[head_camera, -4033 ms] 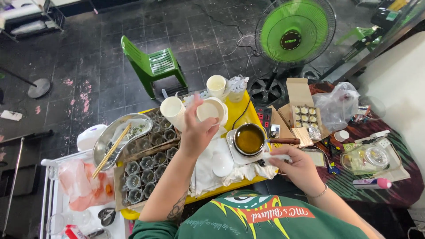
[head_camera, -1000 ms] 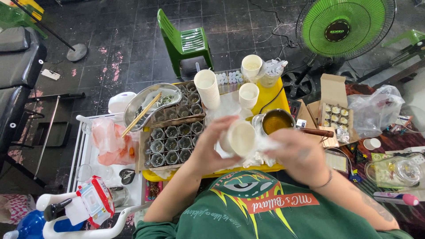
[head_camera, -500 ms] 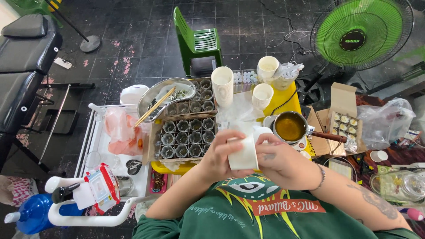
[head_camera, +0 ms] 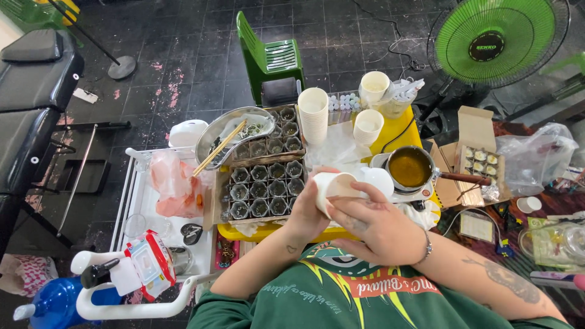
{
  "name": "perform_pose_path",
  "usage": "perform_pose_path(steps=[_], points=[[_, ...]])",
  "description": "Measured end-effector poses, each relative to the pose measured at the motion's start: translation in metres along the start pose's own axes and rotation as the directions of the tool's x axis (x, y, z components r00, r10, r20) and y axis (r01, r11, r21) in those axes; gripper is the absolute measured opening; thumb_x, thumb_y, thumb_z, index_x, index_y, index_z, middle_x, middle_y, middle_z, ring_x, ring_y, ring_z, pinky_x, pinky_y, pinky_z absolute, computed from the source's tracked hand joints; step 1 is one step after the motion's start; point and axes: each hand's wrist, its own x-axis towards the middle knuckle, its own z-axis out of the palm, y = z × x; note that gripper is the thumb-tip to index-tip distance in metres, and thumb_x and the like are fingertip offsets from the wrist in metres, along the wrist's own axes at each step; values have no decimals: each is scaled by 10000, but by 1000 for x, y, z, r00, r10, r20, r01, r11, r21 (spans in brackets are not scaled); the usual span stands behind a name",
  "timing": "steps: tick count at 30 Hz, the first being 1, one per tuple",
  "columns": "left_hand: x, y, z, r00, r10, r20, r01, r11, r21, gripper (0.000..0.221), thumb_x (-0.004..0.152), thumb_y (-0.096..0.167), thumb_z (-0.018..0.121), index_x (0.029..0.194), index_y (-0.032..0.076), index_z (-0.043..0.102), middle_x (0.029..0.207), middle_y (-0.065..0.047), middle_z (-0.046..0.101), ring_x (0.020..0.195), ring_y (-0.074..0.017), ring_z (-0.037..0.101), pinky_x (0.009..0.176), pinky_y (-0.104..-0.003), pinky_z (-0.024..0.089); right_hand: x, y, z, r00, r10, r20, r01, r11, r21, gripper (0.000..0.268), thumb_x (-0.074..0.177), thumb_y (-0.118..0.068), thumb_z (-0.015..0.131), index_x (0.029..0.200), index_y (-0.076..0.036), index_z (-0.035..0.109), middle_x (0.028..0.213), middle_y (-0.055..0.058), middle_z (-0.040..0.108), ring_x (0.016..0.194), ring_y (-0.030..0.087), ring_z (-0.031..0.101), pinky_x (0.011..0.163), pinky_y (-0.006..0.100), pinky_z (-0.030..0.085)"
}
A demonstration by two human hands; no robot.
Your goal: Cleaning the interior and exterior of small white cups using a tissue.
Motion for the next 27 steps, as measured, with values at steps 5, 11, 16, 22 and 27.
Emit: perform_pose_path(steps=[5, 11, 16, 22, 27], points=[[-7, 16, -13, 924, -348, -160, 327, 934, -142, 535, 1037, 532, 458, 1330, 90, 530, 1223, -107, 646, 1098, -234, 650, 924, -375, 557, 2, 5, 9, 998, -67, 17, 70, 961, -267, 526, 888, -237, 734, 1377, -80, 624, 1168, 44, 644, 1109, 215, 637, 1167, 524, 343], [-16, 15, -25, 965, 246, -88, -160, 825, 542, 550, 1057, 545, 489, 1358, 84, 468, 1272, -125, 592, 1116, -249, 619, 939, -410, 537, 20, -6, 18, 980, 200, -10, -195, 963, 186, 420, 888, -190, 742, 1290, -114, 647, 1223, 40, 637, 1224, 209, 597, 1221, 488, 331], [-20, 21, -25, 613, 573, 544, -544, -193, 816, 678, 1073, 585, 609, 1431, 88, 318, 1379, -195, 495, 1260, -327, 558, 1094, -448, 500, 11, -10, 35, 881, 451, 145, -285, 261, 922, 546, 909, -125, 687, 1443, -62, 587, 1498, 145, 544, 1426, 238, 471, 1189, 450, 314], [-23, 9, -38, 728, 563, 391, -539, 119, 834, 640, 1070, 623, 502, 1422, 106, 363, 1349, -157, 538, 1208, -279, 581, 1070, -414, 506, 12, -8, 53, 881, 471, 51, -289, 449, 845, 498, 956, -47, 677, 1442, -81, 575, 1377, 106, 624, 1346, 248, 527, 1205, 472, 313], [-22, 26, -24, 940, -135, -312, 147, 989, 16, 491, 1027, 532, 441, 1291, 122, 503, 1126, -58, 634, 1028, -197, 641, 837, -364, 545, 16, -3, 52, 980, 163, -110, -169, 985, -42, 455, 846, -22, 684, 1281, -150, 661, 1103, -4, 684, 1072, 189, 680, 1246, 620, 233]])
